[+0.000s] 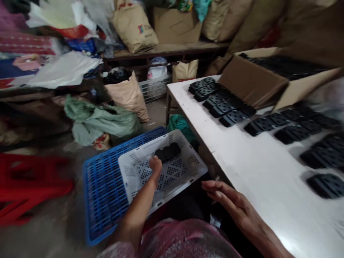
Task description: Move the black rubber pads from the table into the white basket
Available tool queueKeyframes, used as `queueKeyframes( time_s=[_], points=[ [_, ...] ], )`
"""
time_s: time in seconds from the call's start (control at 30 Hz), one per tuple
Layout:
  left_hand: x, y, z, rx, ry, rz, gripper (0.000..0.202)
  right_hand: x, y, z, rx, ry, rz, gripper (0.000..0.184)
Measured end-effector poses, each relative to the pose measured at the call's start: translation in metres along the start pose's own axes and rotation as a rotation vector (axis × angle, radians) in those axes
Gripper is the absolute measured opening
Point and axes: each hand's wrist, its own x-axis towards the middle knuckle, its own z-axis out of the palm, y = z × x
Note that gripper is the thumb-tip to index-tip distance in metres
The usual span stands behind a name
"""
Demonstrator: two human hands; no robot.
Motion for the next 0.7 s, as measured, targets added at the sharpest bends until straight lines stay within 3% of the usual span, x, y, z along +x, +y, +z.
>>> queueKeyframes(
  time_s=[0.03, 0.1, 0.17, 0.27, 0.37, 0.43, 0.5, 0.6, 0.7],
  points=[
    [-0.006, 0.01, -0.003, 0.04, 0.087, 0.02, 0.036, -0.005, -0.003, -0.015, 0.017, 0.039, -0.011, 0.047],
    [-0.024, 0.036, -0.005, 0.063, 0.132, 0.094, 0.043, -0.009, -0.004, -0.051, 0.056, 0.163, -0.022, 0.052],
    [-0.051, 0.064, 0.0, 0.038, 0.053, 0.246, 0.043, -0.007, -0.003, -0.091, 0.08, 0.35, -0.032, 0.056],
    [-0.106, 0.101, 0.024, -0.058, -0.354, 0.667, 0.034, -0.001, 0.003, -0.143, 0.127, 0.583, -0.071, 0.058],
    [-0.158, 0.127, 0.072, -0.033, -0.764, 0.834, 0.029, 0.011, 0.006, -0.173, 0.186, 0.725, -0.1, 0.048],
    [-0.179, 0.14, 0.115, 0.047, -0.892, 0.937, 0.032, 0.022, 0.005, -0.183, 0.247, 0.766, -0.108, 0.037],
    [-0.189, 0.153, 0.164, 0.179, -0.83, 1.063, 0.04, 0.037, 0.002, -0.19, 0.273, 0.79, -0.108, 0.027],
    [-0.192, 0.172, 0.229, 0.342, -0.618, 1.155, 0.049, 0.064, -0.007, -0.201, 0.224, 0.855, -0.141, 0.018],
    [-0.195, 0.185, 0.27, 0.416, -0.51, 1.187, 0.052, 0.094, -0.015, -0.214, 0.184, 0.903, -0.157, 0.017]
  ],
)
